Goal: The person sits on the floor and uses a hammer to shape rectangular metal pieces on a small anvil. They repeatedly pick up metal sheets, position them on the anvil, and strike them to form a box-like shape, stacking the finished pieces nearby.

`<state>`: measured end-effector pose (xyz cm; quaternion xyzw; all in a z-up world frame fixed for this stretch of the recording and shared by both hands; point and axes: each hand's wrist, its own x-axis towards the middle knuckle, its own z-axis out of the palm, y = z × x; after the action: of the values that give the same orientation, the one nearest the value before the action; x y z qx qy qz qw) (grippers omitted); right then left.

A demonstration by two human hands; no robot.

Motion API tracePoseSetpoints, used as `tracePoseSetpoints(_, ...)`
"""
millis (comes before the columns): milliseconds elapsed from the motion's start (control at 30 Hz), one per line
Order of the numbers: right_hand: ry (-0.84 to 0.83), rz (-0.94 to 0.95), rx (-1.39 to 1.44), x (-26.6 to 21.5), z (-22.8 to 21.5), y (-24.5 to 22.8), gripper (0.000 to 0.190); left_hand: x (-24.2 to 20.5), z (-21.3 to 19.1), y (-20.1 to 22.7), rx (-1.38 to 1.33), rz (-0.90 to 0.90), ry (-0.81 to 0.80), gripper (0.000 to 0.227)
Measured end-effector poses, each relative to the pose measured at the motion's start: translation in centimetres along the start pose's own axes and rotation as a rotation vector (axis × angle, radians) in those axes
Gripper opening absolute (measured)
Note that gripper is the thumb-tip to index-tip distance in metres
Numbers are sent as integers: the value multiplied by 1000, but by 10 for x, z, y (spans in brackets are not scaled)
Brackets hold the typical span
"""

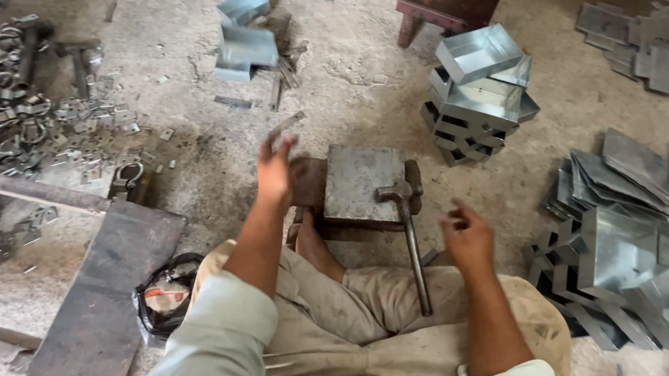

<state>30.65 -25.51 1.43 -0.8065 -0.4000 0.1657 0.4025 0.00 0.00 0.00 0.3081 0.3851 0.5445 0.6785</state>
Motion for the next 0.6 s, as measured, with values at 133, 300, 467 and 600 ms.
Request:
tracePoseSetpoints(133,389,-261,-205,-8,-75,-4,36,7,-38,-60,696,75,148,41)
tracePoseSetpoints(300,695,-229,-574,-23,-155,23,49,21,-44,-58,84,173,-385,34)
tracePoseSetpoints(467,767,190,-909,-42,-184,80,77,-2,-26,-48,645,58,-254,38)
tracePoseSetpoints(600,477,594,-698,-50,-185,110,61,-13,-25,-43,643,119,-318,40)
